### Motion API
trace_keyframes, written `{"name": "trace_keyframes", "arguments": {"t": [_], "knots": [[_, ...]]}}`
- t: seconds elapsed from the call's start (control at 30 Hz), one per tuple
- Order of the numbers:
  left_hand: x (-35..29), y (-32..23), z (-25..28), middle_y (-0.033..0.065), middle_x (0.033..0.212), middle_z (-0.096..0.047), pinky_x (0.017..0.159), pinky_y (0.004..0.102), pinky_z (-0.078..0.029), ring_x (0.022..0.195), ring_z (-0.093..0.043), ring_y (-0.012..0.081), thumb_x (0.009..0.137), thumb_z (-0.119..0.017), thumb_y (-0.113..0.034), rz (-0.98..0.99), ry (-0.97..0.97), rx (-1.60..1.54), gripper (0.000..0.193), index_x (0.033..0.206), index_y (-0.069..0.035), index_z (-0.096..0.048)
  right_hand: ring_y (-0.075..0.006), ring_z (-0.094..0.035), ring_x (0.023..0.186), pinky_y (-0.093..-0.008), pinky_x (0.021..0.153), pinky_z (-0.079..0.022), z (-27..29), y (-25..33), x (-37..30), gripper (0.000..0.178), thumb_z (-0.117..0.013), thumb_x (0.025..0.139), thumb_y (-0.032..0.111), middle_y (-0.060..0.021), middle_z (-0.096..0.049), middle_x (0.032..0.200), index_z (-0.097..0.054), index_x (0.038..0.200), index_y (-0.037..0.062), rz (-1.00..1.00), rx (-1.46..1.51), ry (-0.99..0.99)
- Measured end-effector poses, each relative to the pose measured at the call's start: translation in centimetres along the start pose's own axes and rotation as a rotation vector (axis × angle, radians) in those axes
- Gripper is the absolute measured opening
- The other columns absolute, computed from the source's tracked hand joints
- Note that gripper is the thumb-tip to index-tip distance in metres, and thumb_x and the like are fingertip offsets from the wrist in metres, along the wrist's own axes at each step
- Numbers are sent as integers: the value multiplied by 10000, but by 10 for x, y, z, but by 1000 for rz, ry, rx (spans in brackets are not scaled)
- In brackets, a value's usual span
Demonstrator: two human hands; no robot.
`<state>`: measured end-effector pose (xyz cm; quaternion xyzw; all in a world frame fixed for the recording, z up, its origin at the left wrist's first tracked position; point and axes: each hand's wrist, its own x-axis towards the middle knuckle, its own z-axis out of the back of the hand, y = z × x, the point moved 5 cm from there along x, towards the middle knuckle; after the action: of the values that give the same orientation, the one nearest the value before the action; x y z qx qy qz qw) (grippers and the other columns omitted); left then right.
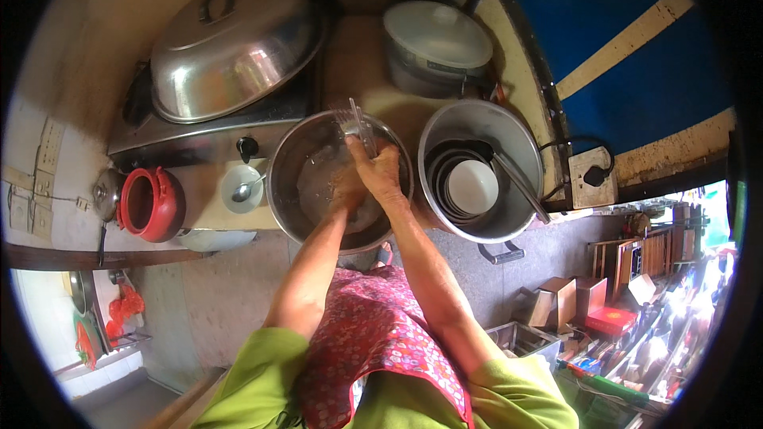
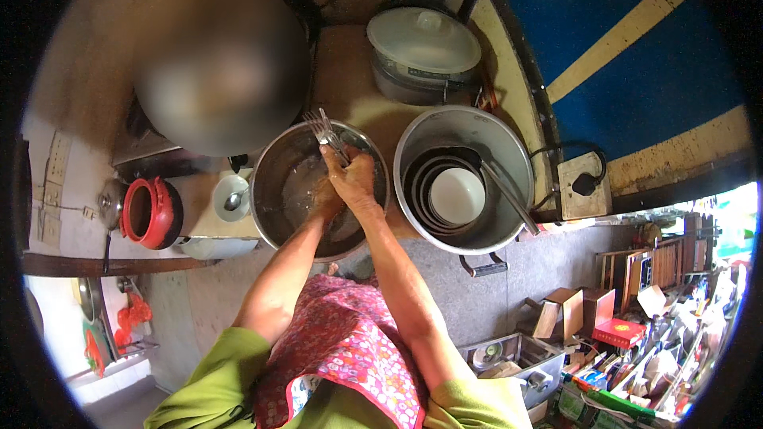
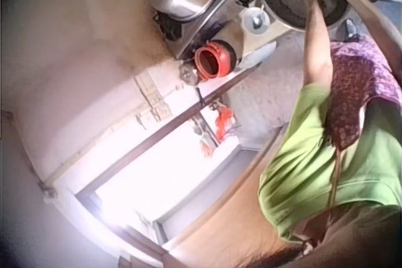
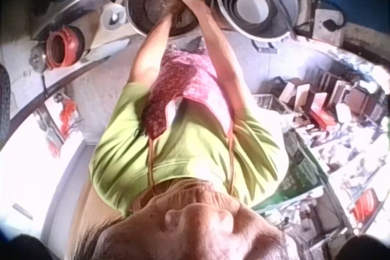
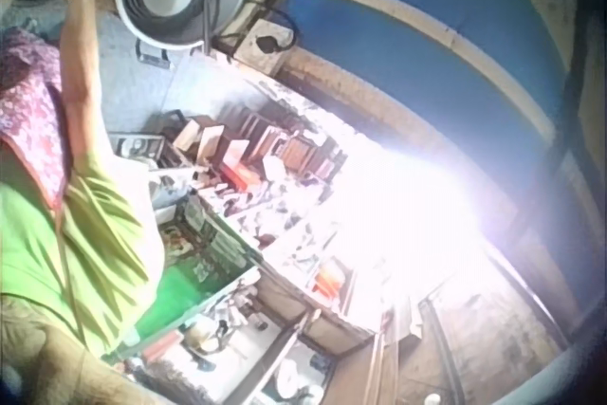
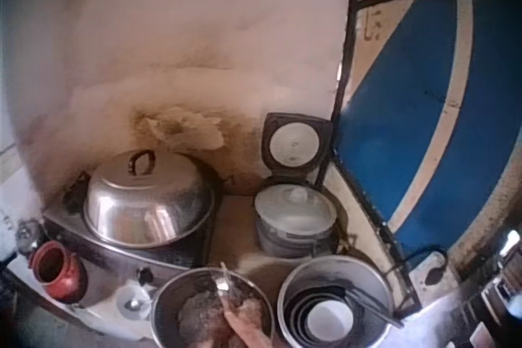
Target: The person washes various metal kitchen items including pots, bowls, and utensils in a sink using a scrubbing tool. They rinse each item and place it into a second basin. The person handles items one at a time throughout the clip.
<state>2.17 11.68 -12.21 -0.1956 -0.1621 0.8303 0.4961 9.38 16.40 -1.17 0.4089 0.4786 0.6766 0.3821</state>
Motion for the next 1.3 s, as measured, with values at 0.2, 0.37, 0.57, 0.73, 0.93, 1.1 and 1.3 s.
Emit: {"name": "trace_keyframes", "arguments": {"t": [0.2,0.37,0.57,0.73,0.93,1.1,1.3], "knots": [[42,108,-47,233,1275,-563,943,400,-459,1185,-559,330,860,-591,-480,218,84,-348,667,1343,-28,-500,-404,-667,771,-459,665,-498,-19,-31,-7,276,-642,804,210,-285,-636,750,-658,788,-65,-148,-486,219],[25,97,-21,183,1161,-602,851,415,-482,1049,-590,287,912,-579,-391,621,121,-888,497,1245,-25,-540,-353,-671,714,-445,625,-498,-25,-71,-6,192,-643,705,130,-251,-640,707,-660,724,-60,-481,-415,217],[-10,50,39,114,816,-649,646,389,-533,742,-640,260,960,-546,-184,491,369,-1689,176,895,-47,-637,-252,-640,588,-381,508,-469,-36,-82,-14,234,-681,715,159,-155,-641,665,-677,792,-62,-786,65,347],[-15,51,25,76,697,-649,404,290,-426,517,-598,171,879,-661,-182,524,124,-1373,147,879,-36,-676,-228,-633,623,-356,496,-480,-35,-72,-13,234,-730,760,151,-153,-663,766,-640,814,-58,-825,151,192],[-34,25,54,118,699,-644,412,307,-452,475,-561,200,861,-625,-143,595,323,-1020,144,806,-16,-661,-221,-630,619,-352,491,-475,-39,-109,-8,222,-728,746,133,-146,-657,781,-626,818,-51,-723,63,188],[-25,38,52,134,760,-664,468,365,-519,587,-624,224,900,-575,-282,256,-135,-889,305,907,10,-663,-205,-589,563,-390,473,-435,-44,-116,-12,183,-706,742,122,-113,-636,727,-626,716,-40,-671,138,154],[-12,57,51,188,946,-677,526,418,-560,660,-663,270,918,-535,-341,545,9,-596,391,1021,11,-669,-201,-575,511,-379,420,-419,-44,-91,-16,128,-679,758,73,-130,-629,675,-633,707,-34,-849,427,219]]}}
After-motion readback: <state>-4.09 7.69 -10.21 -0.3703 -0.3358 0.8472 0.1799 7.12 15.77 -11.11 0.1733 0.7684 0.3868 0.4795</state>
